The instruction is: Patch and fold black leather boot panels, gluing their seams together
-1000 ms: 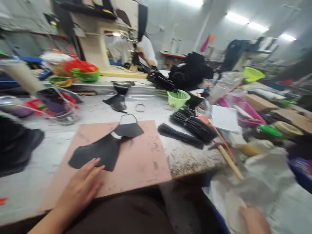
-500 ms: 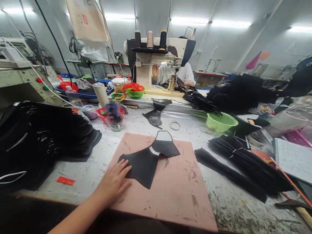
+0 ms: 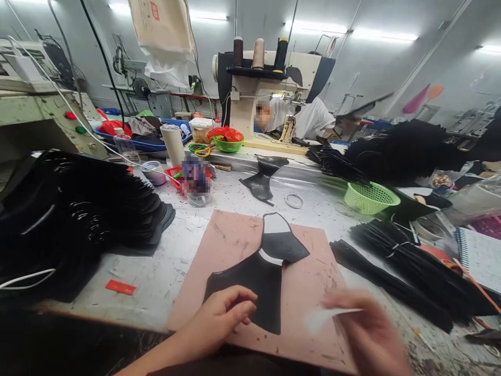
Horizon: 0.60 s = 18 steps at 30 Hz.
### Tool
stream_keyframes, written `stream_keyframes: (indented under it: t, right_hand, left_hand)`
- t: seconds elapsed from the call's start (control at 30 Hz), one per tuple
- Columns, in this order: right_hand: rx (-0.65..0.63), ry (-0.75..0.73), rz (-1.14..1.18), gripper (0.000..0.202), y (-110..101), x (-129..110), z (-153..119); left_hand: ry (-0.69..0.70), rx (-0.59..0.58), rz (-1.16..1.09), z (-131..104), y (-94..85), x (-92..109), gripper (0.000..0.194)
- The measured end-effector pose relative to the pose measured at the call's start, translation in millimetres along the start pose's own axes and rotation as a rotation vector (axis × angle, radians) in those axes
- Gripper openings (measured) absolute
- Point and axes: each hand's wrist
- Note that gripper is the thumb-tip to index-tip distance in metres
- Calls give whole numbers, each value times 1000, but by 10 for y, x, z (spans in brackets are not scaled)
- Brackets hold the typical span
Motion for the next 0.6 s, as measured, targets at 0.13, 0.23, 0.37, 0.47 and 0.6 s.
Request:
stream_keyframes:
  t: [0.13,0.23,0.37,0.47,0.6]
  right_hand:
    - [-432,143,342,24,928,14,118]
    - [-340,350,355,24,1220,47,114]
    - [-444,589,324,33,1253,130,52]
    - [-417,588,178,29,1257,198,22]
    - [-324,509,-67,47,1261,272,39]
  left_hand:
    - [-191,-3,-691,-29,-32,-24,49]
    - [-159,276,-803,-113,-133,-144,43]
    - [-153,502,-749,-167,-205,-330,47]
    - [-195,455,-594,-183,-233,-448,45]
    - [-163,481,-256,-214,-342,-511,42]
Point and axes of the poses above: each hand's wrist, its own z-axis towards the middle knuckle, its own y-axis out of the palm, x = y × z, and after that the axes turned 3 degrees about -z, right-handed
